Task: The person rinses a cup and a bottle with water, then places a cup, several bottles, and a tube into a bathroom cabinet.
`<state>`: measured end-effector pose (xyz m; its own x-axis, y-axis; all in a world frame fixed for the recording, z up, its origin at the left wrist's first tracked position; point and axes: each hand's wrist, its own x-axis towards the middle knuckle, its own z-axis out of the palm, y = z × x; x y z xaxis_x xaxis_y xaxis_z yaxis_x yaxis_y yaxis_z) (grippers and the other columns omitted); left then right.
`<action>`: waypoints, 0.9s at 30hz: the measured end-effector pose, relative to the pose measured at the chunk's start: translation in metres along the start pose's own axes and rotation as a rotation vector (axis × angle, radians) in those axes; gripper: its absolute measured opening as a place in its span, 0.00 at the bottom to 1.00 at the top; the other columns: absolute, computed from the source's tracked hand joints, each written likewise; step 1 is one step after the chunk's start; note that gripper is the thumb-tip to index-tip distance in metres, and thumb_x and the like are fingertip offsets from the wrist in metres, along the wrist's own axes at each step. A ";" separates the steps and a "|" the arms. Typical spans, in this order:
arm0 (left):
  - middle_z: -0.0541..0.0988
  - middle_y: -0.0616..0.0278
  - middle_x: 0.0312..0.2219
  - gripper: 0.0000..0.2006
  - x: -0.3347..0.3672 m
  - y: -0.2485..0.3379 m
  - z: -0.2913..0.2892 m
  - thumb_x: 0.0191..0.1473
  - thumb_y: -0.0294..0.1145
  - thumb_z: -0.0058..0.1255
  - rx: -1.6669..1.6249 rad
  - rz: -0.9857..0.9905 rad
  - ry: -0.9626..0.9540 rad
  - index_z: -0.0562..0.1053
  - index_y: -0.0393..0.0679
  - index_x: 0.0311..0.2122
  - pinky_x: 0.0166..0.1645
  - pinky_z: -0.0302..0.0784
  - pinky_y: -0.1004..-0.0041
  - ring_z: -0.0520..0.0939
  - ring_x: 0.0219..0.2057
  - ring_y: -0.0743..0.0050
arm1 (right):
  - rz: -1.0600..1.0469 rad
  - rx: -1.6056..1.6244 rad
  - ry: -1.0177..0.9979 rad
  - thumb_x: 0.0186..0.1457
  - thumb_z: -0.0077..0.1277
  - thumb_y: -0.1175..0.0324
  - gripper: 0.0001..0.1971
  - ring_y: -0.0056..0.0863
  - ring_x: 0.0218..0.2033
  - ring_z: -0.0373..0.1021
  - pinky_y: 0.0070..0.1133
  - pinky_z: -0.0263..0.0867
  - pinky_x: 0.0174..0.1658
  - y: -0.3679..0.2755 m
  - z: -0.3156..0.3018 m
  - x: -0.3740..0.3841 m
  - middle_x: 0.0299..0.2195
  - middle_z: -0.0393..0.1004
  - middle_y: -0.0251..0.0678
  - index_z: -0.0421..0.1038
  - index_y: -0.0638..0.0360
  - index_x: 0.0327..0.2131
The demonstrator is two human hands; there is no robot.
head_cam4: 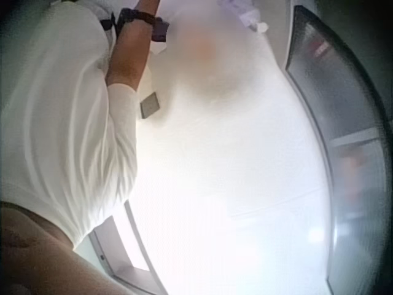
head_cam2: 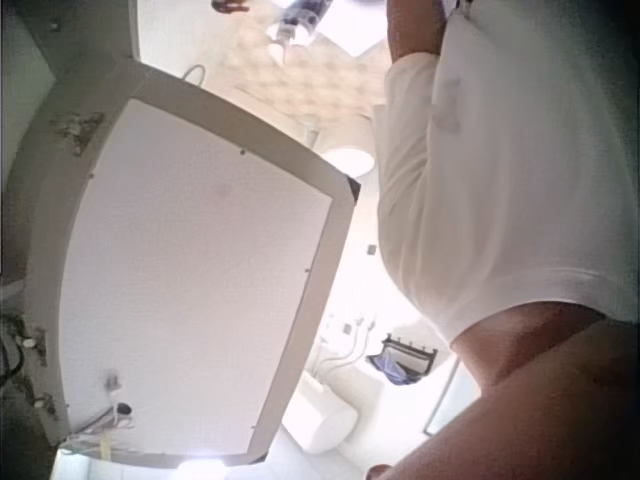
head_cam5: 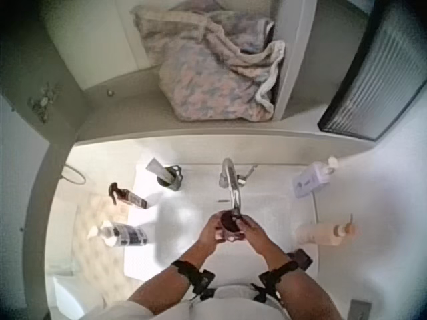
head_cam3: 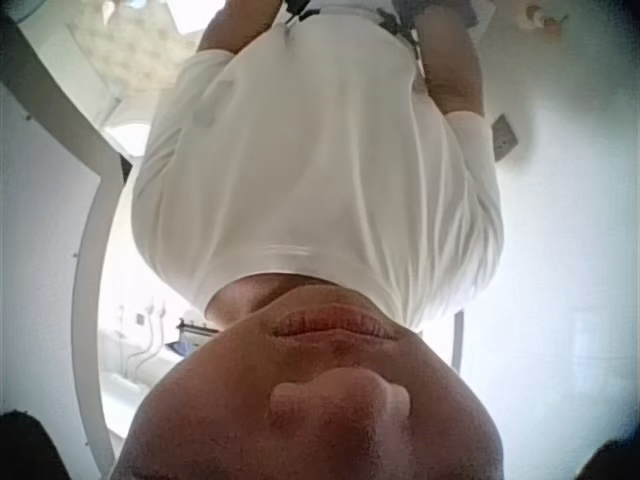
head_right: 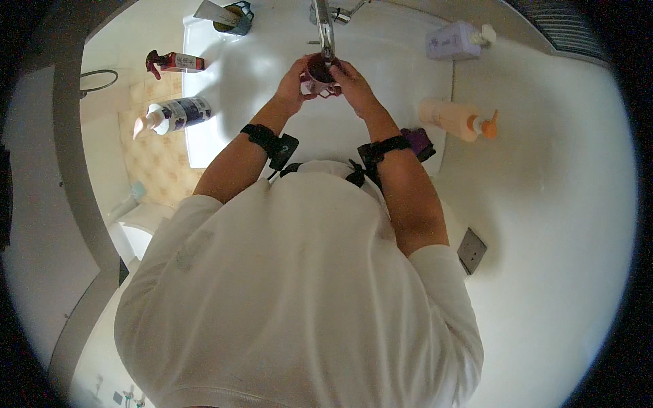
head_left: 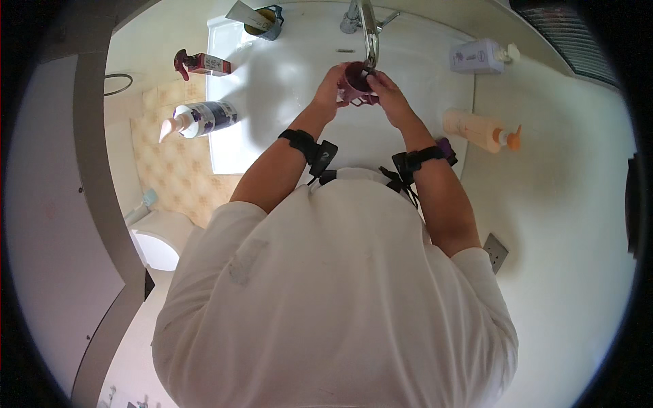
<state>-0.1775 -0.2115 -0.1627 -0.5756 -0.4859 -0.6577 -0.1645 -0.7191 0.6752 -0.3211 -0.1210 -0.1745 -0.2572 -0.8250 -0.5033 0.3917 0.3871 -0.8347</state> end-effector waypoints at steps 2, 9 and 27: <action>0.67 0.65 0.48 0.24 0.011 -0.008 -0.011 0.55 0.58 0.40 -0.198 -0.082 0.091 0.66 0.58 0.53 0.50 0.63 0.50 0.66 0.50 0.64 | -0.177 -0.127 -0.003 0.59 0.50 0.60 0.23 0.25 0.38 0.70 0.24 0.68 0.43 0.010 0.010 -0.004 0.39 0.72 0.36 0.63 0.62 0.53; 0.59 0.60 0.56 0.24 0.009 -0.012 -0.027 0.57 0.57 0.37 -0.262 -0.147 0.014 0.64 0.54 0.52 0.52 0.60 0.35 0.59 0.57 0.52 | 0.023 -0.813 -0.150 0.56 0.53 0.59 0.20 0.30 0.28 0.74 0.25 0.71 0.34 -0.004 -0.001 -0.009 0.31 0.75 0.46 0.65 0.67 0.43; 0.60 0.51 0.58 0.27 -0.003 -0.027 -0.072 0.61 0.50 0.31 -0.283 -0.292 0.248 0.58 0.48 0.61 0.58 0.60 0.41 0.57 0.59 0.43 | 0.081 -0.236 -0.081 0.61 0.47 0.56 0.14 0.16 0.22 0.61 0.17 0.60 0.26 0.034 -0.003 -0.003 0.24 0.67 0.27 0.63 0.58 0.37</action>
<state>-0.1140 -0.2267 -0.2030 -0.3238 -0.3226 -0.8894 -0.0466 -0.9335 0.3556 -0.3095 -0.1045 -0.2022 -0.1584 -0.8140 -0.5588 0.1892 0.5305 -0.8263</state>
